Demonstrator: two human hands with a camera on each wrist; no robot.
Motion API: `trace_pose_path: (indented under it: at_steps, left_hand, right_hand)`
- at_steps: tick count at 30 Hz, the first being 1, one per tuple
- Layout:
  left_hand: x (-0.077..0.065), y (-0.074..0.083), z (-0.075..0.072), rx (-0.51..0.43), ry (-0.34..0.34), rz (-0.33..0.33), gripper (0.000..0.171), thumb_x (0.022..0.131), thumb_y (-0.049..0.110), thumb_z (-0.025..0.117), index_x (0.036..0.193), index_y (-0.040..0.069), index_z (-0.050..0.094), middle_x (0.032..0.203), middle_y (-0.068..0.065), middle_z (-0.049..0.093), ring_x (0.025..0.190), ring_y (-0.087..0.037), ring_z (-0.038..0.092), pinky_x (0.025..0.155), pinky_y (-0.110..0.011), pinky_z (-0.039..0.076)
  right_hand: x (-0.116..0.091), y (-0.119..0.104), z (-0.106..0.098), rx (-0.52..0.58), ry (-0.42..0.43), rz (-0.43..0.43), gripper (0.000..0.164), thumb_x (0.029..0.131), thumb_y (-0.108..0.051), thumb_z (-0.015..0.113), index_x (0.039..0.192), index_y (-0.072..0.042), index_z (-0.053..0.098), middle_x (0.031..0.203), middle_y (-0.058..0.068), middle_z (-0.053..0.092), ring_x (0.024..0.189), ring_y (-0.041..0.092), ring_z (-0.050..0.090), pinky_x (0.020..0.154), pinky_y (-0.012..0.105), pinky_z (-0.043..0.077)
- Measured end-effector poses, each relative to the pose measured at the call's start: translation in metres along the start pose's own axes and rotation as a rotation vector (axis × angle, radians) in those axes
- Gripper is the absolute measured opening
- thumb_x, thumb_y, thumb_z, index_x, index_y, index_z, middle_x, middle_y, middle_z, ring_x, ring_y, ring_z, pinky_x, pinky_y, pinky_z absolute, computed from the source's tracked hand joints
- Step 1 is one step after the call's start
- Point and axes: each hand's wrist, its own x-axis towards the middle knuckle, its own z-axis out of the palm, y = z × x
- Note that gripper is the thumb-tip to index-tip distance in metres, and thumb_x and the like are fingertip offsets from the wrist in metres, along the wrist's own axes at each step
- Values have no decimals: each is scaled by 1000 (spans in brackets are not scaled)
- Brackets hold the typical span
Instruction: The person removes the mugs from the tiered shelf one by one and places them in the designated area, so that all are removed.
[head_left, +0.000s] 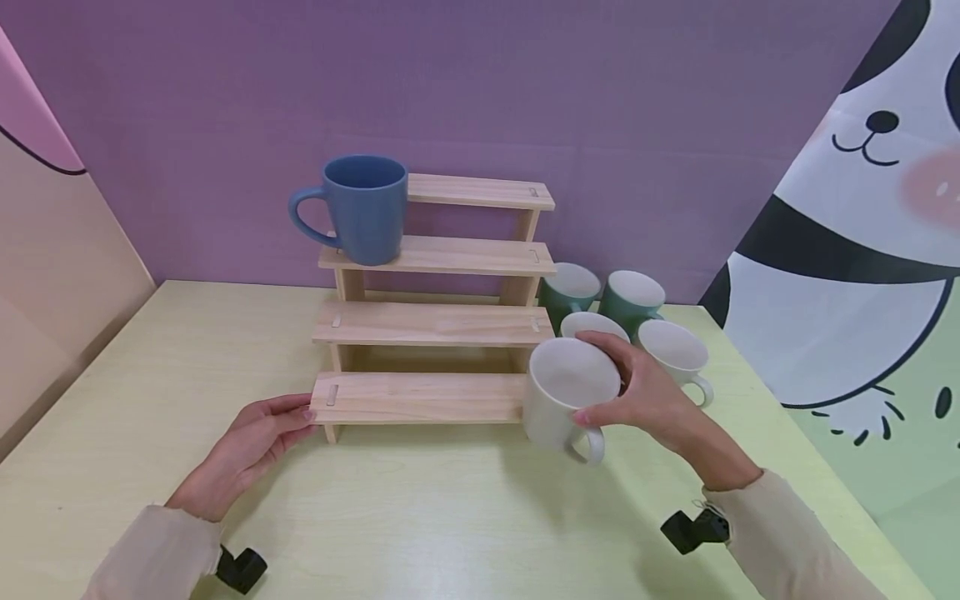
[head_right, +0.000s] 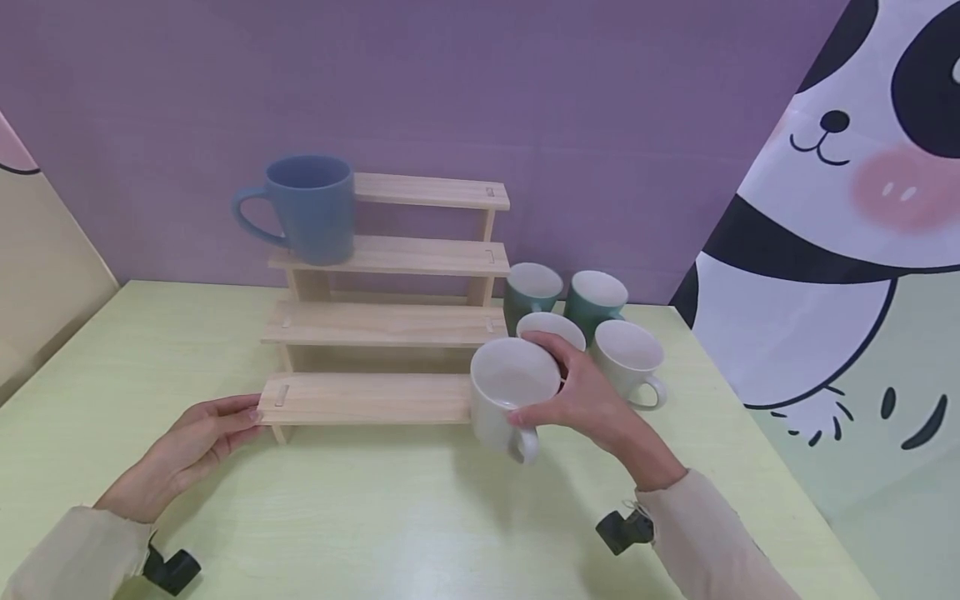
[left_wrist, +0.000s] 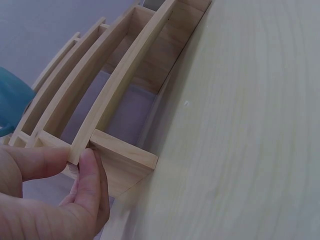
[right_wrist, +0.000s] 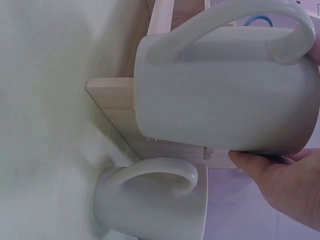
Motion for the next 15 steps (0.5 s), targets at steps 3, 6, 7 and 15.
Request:
trace_pose_path:
  at_steps: [3, 6, 7, 15]
  left_hand:
    - [0, 0, 1, -4, 0, 1, 56, 96, -3, 46, 141, -20, 17, 106, -2, 57, 93, -3, 64, 87, -18, 54]
    - [0, 1, 2, 7, 8, -7, 56, 96, -3, 47, 141, -20, 17, 106, -1, 57, 92, -2, 64, 87, -18, 55]
    - [0, 1, 2, 7, 11, -10, 56, 96, -3, 47, 141, -19, 18, 106, -1, 57, 92, -2, 64, 87, -18, 55]
    - [0, 0, 1, -3, 14, -14, 56, 96, -2, 47, 141, -19, 18, 105, -1, 58, 92, -3, 64, 86, -18, 55]
  right_hand:
    - [-3, 1, -2, -1, 4, 1, 81, 70, -10, 81, 140, -6, 40, 134, 18, 46, 115, 37, 49, 88, 39, 49]
    - [-6, 1, -4, -10, 9, 6, 81, 70, -10, 81, 140, -7, 39, 134, 18, 47, 115, 37, 49, 87, 39, 50]
    - [-8, 1, -5, -10, 10, 7, 81, 70, -9, 81, 140, -7, 39, 134, 18, 46, 115, 37, 48, 87, 39, 50]
    - [-19, 6, -10, -44, 33, 26, 83, 72, -11, 80, 142, -8, 36, 137, 18, 43, 118, 39, 47, 89, 43, 50]
